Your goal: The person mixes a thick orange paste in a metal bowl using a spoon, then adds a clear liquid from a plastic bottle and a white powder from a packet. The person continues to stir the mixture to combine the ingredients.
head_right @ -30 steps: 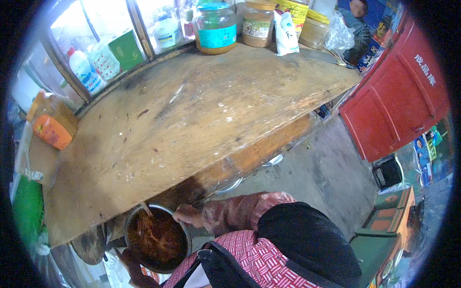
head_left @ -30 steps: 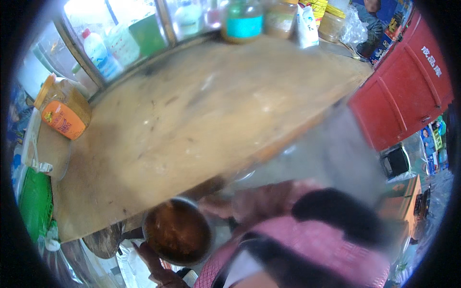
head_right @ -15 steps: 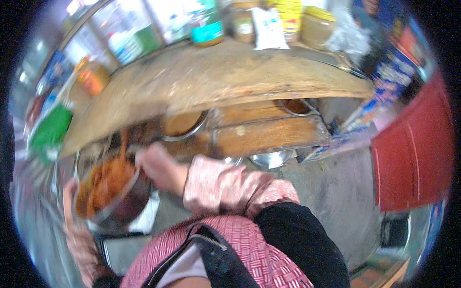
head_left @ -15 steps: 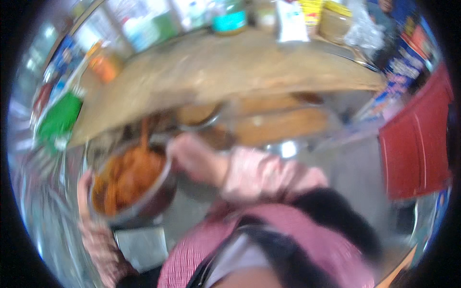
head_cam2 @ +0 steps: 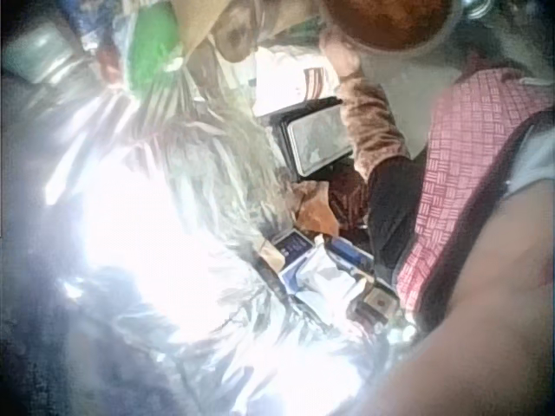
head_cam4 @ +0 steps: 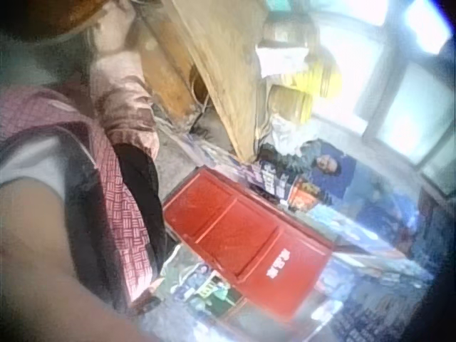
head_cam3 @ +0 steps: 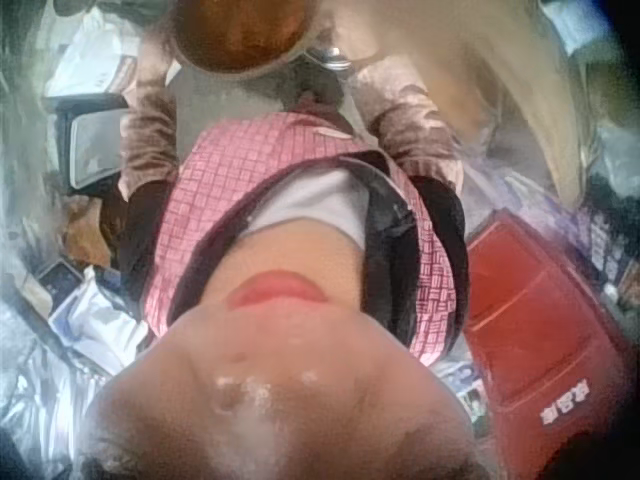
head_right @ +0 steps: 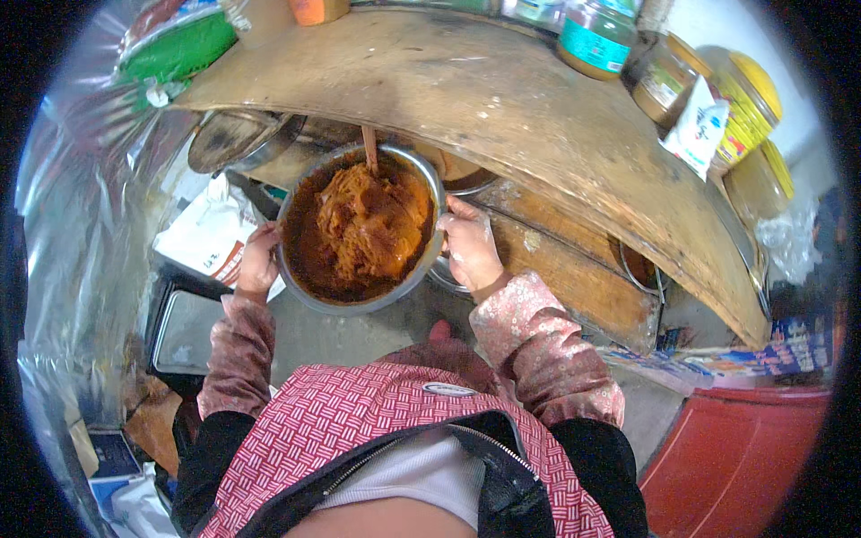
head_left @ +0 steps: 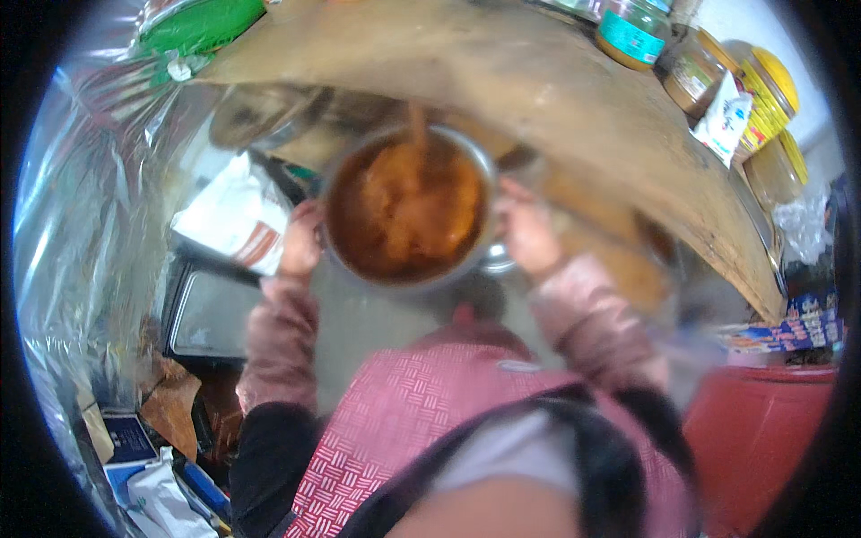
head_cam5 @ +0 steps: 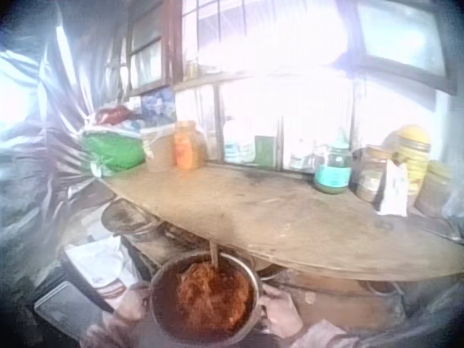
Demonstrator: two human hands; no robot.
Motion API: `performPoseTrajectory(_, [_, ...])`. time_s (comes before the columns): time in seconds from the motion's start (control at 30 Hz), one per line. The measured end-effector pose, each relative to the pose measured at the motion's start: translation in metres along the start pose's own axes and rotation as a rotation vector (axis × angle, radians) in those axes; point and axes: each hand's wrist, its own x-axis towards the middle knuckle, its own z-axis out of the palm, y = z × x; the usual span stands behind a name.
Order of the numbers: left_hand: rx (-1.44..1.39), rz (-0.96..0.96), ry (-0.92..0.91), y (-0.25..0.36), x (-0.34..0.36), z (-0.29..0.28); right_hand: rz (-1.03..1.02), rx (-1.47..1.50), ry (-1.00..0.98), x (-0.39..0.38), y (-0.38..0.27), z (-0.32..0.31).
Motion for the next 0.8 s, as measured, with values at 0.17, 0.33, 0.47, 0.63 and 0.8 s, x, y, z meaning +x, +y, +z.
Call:
performPoseTrajectory(0.17, [-0.522, -0.418, 0.268, 0.020, -0.061, -0.033, -0.191, -0.132, -0.256, 0.044, 0.067, -0.020])
performPoseTrajectory(0.33, [-0.485, -0.402, 0.607, 0.121, -0.118, -0.073, 0.258, 0.027, -0.396, 0.015, 0.026, 0.080])
performPoseTrajectory(0.47, [-0.592, -0.184, 0.505, 0.196, -0.114, -0.093, 0.174, 0.032, -0.478, -0.008, -0.025, 0.116])
performPoseTrajectory(0.63, [-0.518, 0.017, 0.304, 0.266, -0.040, -0.030, -0.496, -0.073, -0.451, -0.003, -0.076, 0.070])
performPoseTrajectory(0.8, [-0.888, -0.059, -0.104, 0.260, 0.067, 0.003, -0.386, 0.033, 0.005, -0.029, -0.164, 0.024])
